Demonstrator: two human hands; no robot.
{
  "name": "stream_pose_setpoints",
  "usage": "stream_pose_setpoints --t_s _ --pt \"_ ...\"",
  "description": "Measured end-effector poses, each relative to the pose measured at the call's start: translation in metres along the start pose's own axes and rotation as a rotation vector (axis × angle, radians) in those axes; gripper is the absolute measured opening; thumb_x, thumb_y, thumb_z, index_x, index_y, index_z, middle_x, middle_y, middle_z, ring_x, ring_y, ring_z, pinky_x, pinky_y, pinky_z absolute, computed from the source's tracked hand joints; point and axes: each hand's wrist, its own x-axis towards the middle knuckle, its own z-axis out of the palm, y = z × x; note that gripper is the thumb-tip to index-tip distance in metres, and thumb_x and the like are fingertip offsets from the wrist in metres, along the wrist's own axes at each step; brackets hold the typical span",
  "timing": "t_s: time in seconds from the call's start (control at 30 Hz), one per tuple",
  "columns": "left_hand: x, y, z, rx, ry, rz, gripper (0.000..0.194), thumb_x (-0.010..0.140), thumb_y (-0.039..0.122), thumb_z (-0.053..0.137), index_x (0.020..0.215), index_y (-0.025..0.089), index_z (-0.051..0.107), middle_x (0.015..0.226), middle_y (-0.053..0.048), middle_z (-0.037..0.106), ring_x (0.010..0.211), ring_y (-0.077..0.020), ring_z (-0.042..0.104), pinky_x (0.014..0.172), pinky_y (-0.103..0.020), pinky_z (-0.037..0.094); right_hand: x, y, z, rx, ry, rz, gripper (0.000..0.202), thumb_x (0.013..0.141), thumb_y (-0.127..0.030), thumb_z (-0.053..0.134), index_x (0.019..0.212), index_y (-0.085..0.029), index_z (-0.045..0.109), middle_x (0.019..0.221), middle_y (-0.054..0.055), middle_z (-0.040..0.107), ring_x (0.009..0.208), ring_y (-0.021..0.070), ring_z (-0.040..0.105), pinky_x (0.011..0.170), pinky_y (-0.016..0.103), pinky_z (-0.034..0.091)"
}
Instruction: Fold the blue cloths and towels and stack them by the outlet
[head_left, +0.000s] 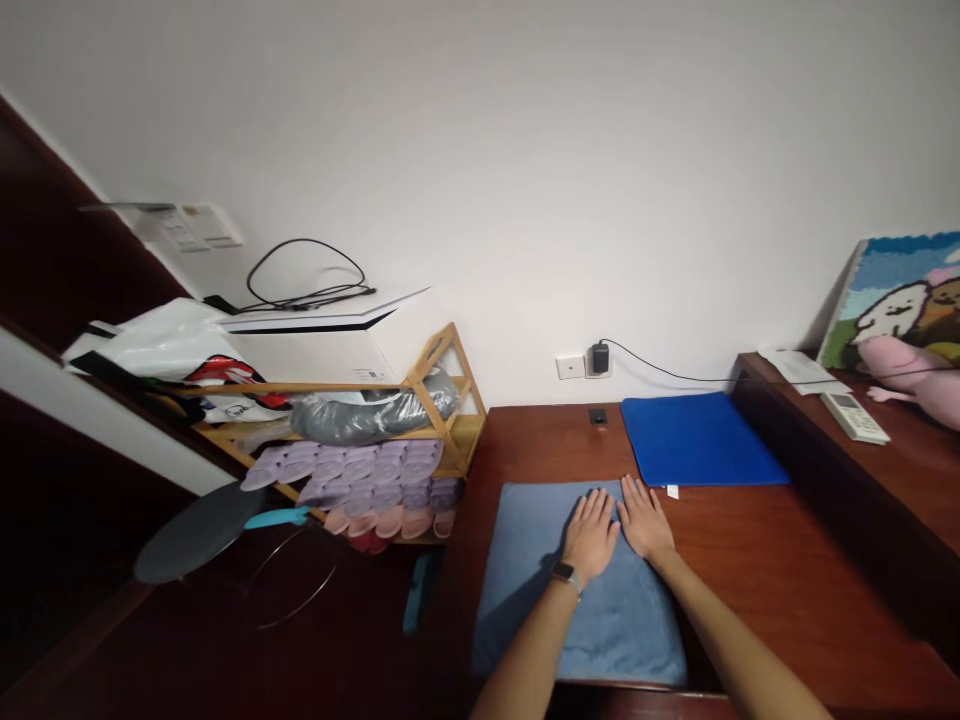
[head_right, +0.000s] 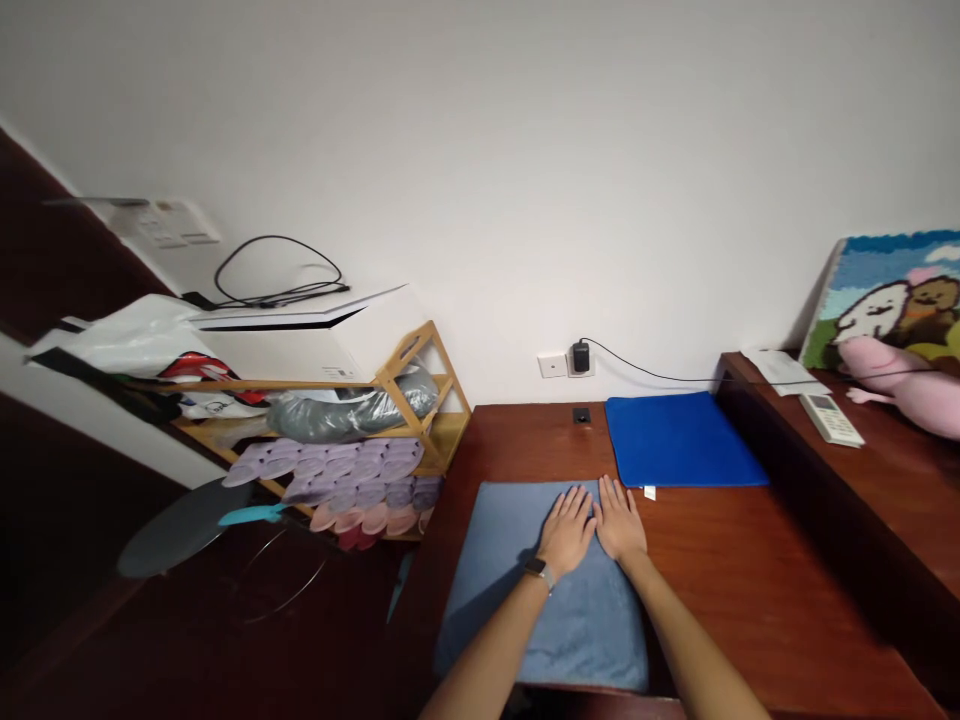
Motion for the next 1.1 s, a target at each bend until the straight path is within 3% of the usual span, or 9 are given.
stream_pose_setpoints --t_s 0.13,0.37,0.47,0.57,0.67,0.8,0.9,1.0,1.1 --pt "0.021 -0.016 0.014 0.004 0.006 -0.108 0.061 0.11 0.048 0.029 0.165 0.024 0.038 0.169 -0.007 0.041 0.159 -0.0249 0.032 0.131 -0.05 0.028 0.002 0.004 0.007 -0.027 0.009 0.002 0.068 0.107 -0.041 0.018 0.168 -0.013 0.027 0.174 0.006 0.027 0.163 0.0217 0.018 0.132 0.045 0.012" --pt "-0.056 -0.165 -0.037 0.178 0.036 -0.327 0.06 0.108 0.038 0.028 0.165 0.021 0.037 0.166 -0.01 0.046 0.156 -0.0289 0.04 0.127 -0.055 0.033 0.001 0.003 0.01 -0.024 0.015 0.023 0.07 0.107 -0.045 0.015 0.169 -0.014 0.025 0.175 0.006 0.027 0.163 0.0218 0.019 0.132 0.045 0.011" --pt "-0.076 -0.193 -0.06 0.18 0.032 -0.313 0.058 0.108 0.036 0.029 0.162 0.021 0.041 0.163 -0.009 0.051 0.154 -0.0271 0.042 0.127 -0.053 0.033 0.003 0.0 0.0 -0.028 -0.013 0.039 0.069 0.107 -0.043 0.014 0.169 -0.014 0.023 0.175 0.006 0.026 0.163 0.0217 0.019 0.132 0.044 0.01" --pt "-0.087 -0.181 -0.072 0.18 0.053 -0.325 0.059 0.108 0.034 0.027 0.163 0.017 0.038 0.164 -0.012 0.05 0.155 -0.0273 0.04 0.128 -0.053 0.032 0.003 -0.006 -0.019 -0.027 -0.074 0.057 0.069 0.107 -0.043 0.016 0.169 -0.011 0.023 0.175 0.007 0.025 0.163 0.0224 0.017 0.132 0.044 0.011" --pt "-0.113 -0.141 -0.072 0.161 0.106 -0.303 0.058 0.11 0.034 0.025 0.163 0.016 0.039 0.168 -0.012 0.044 0.158 -0.0266 0.035 0.129 -0.052 0.03 -0.019 -0.01 -0.035 -0.025 -0.04 0.069 0.068 0.108 -0.04 0.014 0.169 -0.01 0.02 0.176 0.008 0.02 0.164 0.0221 0.016 0.132 0.044 0.011" --pt "-0.171 -0.074 -0.058 0.117 0.12 -0.195 0.055 0.111 0.037 0.029 0.164 0.025 0.039 0.17 -0.005 0.04 0.159 -0.0241 0.033 0.13 -0.05 0.032 -0.097 -0.012 -0.029 -0.017 0.107 -0.009 0.067 0.109 -0.042 0.011 0.17 -0.017 0.023 0.176 0.003 0.022 0.164 0.0206 0.011 0.133 0.045 0.007" --pt "-0.203 -0.041 -0.045 0.107 0.066 -0.145 0.057 0.111 0.04 0.032 0.167 0.028 0.031 0.173 -0.003 0.035 0.159 -0.0238 0.032 0.13 -0.048 0.032 -0.159 -0.013 -0.008 -0.007 0.078 -0.045 0.068 0.109 -0.048 0.015 0.169 -0.019 0.025 0.175 0.002 0.028 0.164 0.0219 0.016 0.133 0.046 0.011" --pt "-0.219 -0.037 -0.04 0.125 0.05 -0.129 0.063 0.111 0.043 0.036 0.17 0.027 0.022 0.172 -0.005 0.036 0.158 -0.0249 0.035 0.129 -0.049 0.034 -0.189 -0.014 0.009 -0.003 0.038 -0.05 0.069 0.108 -0.051 0.019 0.169 -0.019 0.028 0.173 0.004 0.031 0.162 0.0235 0.022 0.132 0.047 0.017" --pt "-0.234 -0.055 -0.043 0.171 0.093 -0.161 0.067 0.111 0.042 0.038 0.171 0.024 0.014 0.17 -0.009 0.04 0.156 -0.0252 0.04 0.125 -0.049 0.039 -0.191 -0.015 0.015 -0.005 0.048 -0.043 0.07 0.108 -0.052 0.019 0.167 -0.017 0.03 0.173 0.006 0.031 0.162 0.0245 0.024 0.132 0.048 0.02"
